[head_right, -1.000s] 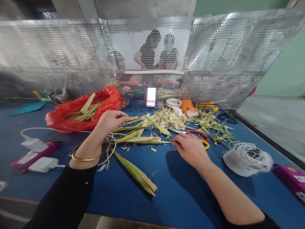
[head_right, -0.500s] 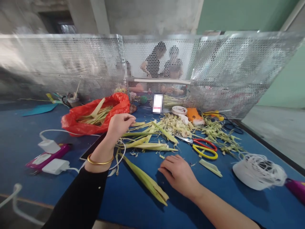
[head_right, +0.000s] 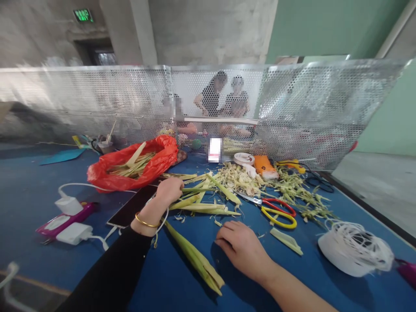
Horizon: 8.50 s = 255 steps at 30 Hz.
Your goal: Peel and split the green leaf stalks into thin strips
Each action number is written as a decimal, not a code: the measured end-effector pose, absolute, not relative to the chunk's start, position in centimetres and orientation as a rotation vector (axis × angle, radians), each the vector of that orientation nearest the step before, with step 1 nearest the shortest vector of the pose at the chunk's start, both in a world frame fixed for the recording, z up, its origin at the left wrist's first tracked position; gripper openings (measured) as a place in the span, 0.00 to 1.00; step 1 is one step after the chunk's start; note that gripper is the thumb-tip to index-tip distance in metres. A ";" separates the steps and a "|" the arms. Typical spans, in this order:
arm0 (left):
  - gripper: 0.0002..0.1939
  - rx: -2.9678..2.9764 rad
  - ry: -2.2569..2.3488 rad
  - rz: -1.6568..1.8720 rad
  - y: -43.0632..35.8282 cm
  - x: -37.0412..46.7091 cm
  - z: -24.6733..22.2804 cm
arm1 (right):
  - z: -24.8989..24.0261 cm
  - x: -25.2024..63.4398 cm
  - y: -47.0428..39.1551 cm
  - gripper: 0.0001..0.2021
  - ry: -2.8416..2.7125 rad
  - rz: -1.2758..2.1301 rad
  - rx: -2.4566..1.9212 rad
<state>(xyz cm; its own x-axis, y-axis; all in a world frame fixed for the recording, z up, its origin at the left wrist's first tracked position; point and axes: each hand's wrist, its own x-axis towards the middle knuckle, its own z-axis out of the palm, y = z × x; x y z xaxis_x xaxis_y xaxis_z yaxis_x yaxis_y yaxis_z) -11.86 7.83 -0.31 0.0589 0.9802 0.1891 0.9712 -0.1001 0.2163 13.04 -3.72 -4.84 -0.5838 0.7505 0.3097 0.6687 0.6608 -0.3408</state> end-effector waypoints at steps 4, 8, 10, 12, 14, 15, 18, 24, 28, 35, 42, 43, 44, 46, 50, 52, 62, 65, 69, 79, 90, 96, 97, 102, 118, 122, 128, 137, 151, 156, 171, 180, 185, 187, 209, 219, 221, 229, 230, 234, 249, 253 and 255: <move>0.05 2.303 2.028 0.511 7.9 -11.9 0.0 | -4.7 13.5 -3.5 0.09 -2.463 0.210 -1.096; 0.11 2.321 1.923 0.737 7.4 -11.7 2.3 | -4.4 14.0 -3.2 0.09 -2.431 0.191 -1.110; 0.12 2.140 1.735 1.010 6.9 -10.9 3.0 | -4.3 14.3 -3.1 0.09 -2.389 0.202 -1.117; 0.12 1.710 1.411 1.238 6.4 -9.6 3.0 | -4.1 14.6 -2.9 0.09 -2.319 0.228 -1.123; 0.12 1.297 1.117 1.243 5.6 -7.9 2.5 | -3.9 14.7 -2.6 0.09 -2.212 0.283 -1.125; 0.12 1.157 1.015 1.226 5.2 -7.1 2.2 | -3.7 14.7 -2.3 0.09 -2.145 0.327 -1.134; 0.12 0.982 0.864 1.132 4.0 -4.9 1.0 | -2.8 14.1 -1.5 0.11 -1.876 0.545 -1.205; 0.13 0.958 0.832 1.046 2.8 -3.1 -0.5 | -1.8 11.4 -0.5 0.19 -1.323 1.264 -1.116; 0.11 0.996 0.889 1.003 2.6 -2.6 -0.8 | -2.4 11.4 -0.9 0.17 -1.246 1.307 -1.114; 0.10 1.022 0.955 1.006 2.3 -2.0 -1.0 | -2.6 12.6 -0.7 0.13 -1.271 1.260 -1.144; 0.10 1.102 0.897 0.953 2.1 -1.9 -0.6 | -2.1 12.9 -1.2 0.09 -1.116 1.530 -1.034; 0.10 1.092 0.891 0.946 2.1 -1.9 -0.6 | -2.0 13.0 -1.2 0.09 -1.071 1.611 -0.992; 0.10 1.080 0.885 0.941 2.1 -1.9 -0.5 | -1.9 13.1 -1.2 0.10 -1.024 1.683 -0.949; 0.10 1.055 0.879 0.933 2.1 -1.9 -0.6 | -1.8 13.3 -1.2 0.13 -0.949 1.780 -0.885; 0.10 1.058 0.903 0.904 2.2 -1.9 -0.8 | -1.5 13.3 -1.2 0.13 -0.951 1.801 -0.919; 0.09 1.069 0.923 0.913 2.2 -1.9 -0.9 | -1.4 13.2 -1.3 0.14 -1.014 1.752 -0.983; 0.12 1.205 0.899 0.877 1.8 -1.7 -0.8 | -1.4 13.2 -1.2 0.18 -1.159 1.500 -1.091; 0.10 1.239 0.899 0.926 2.0 -1.5 -1.0 | -1.4 13.3 -1.2 0.18 -1.208 1.569 -1.118; 0.10 1.232 0.894 0.953 1.9 -1.3 -0.9 | -1.5 13.3 -1.2 0.18 -1.223 1.562 -1.079; 0.12 1.053 0.749 0.882 1.6 -1.3 -0.9 | -1.1 13.6 -1.3 0.12 -1.189 1.735 -0.854; 0.10 1.064 0.803 0.891 1.3 -1.1 -0.7 | -1.2 13.9 -1.2 0.10 -1.080 1.794 -0.826; 0.10 1.081 0.809 0.852 1.2 -0.8 -0.9 | -1.5 13.3 -1.1 0.14 -0.994 1.692 -0.932; 0.10 1.067 0.795 0.843 1.3 -0.8 -0.9 | -1.4 13.3 -1.0 0.13 -0.979 1.699 -0.925; 0.09 1.040 0.678 0.852 1.5 -1.3 -0.5 | -0.3 14.2 -1.1 0.11 -0.968 1.773 -0.831; 0.15 1.169 0.774 0.767 0.9 -1.2 -0.8 | -1.2 13.8 -0.7 0.15 -1.149 1.529 -0.992; 0.14 1.157 0.767 0.889 1.0 -0.9 -1.1 | -1.0 13.7 -0.9 0.10 -1.131 1.598 -0.939; 0.15 1.043 0.738 0.916 1.5 -1.1 -1.2 | 0.0 14.4 -0.9 0.11 -1.015 1.661 -0.783; 0.14 1.051 0.648 0.669 0.6 -1.0 -1.0 | -0.9 14.3 -0.5 0.14 -0.948 1.551 -0.914; 0.11 0.698 0.836 0.963 1.8 -1.5 -0.3 | 1.3 15.3 -1.2 0.12 -0.894 1.688 -0.756; 0.11 0.601 0.877 1.065 2.8 -2.3 -0.1 | 1.4 15.6 -1.3 0.10 -0.925 1.661 -0.681; 0.10 0.826 0.852 1.013 1.7 -2.0 0.3 | -0.1 13.6 -1.9 0.17 -1.342 1.697 -1.140; 0.07 0.598 0.922 1.351 3.8 -3.5 0.7 | -0.2 14.4 -1.4 0.15 -1.654 1.235 -1.298; 0.13 0.559 0.832 1.292 3.9 -3.6 0.6 | 0.8 15.2 -1.3 0.17 -1.953 0.405 -1.610; 0.19 0.532 0.779 1.210 3.9 -3.7 0.7 | 1.3 15.9 -1.3 0.17 -1.939 0.125 -1.824; 0.09 0.690 0.659 1.184 1.3 -0.9 -0.2 | -3.1 12.5 -2.0 0.06 -1.743 0.992 -1.297; 0.15 0.968 0.872 1.099 1.1 -1.0 -0.6 | -1.9 13.1 -1.6 0.11 -1.353 1.474 -1.022; 0.15 0.950 0.836 1.078 1.2 -1.1 -0.7 | -1.8 13.2 -1.7 0.12 -1.256 1.600 -0.954; 0.14 1.187 1.030 1.159 1.0 -0.8 -0.8 | -1.8 12.6 -2.0 0.15 -1.410 1.376 -1.163; 0.13 1.253 1.063 1.163 0.9 -0.7 -0.9 | -1.9 12.5 -2.0 0.15 -1.459 1.259 -1.243; 0.12 1.445 1.164 1.168 0.9 -0.7 -1.0 | -2.1 12.6 -2.0 0.09 -1.654 0.739 -1.457; 0.06 1.382 1.084 1.035 1.0 -0.9 -0.8 | -2.2 13.1 -1.5 0.04 -1.365 1.187 -1.281; 0.06 1.371 1.093 0.925 0.8 -0.9 -0.5 | -2.0 13.5 -1.4 0.06 -1.369 1.083 -1.306; 0.06 1.360 1.097 0.892 0.8 -0.9 -0.4 | -1.9 13.6 -1.3 0.07 -1.371 1.046 -1.328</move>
<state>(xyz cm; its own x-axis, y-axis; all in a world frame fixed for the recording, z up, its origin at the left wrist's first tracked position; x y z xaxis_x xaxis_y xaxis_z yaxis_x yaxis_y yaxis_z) -0.89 0.76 -0.43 0.2826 0.9557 -0.0818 0.1155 0.0507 0.9920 13.62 -1.26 -1.94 0.0145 0.9983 0.0572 0.2084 0.0529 -0.9766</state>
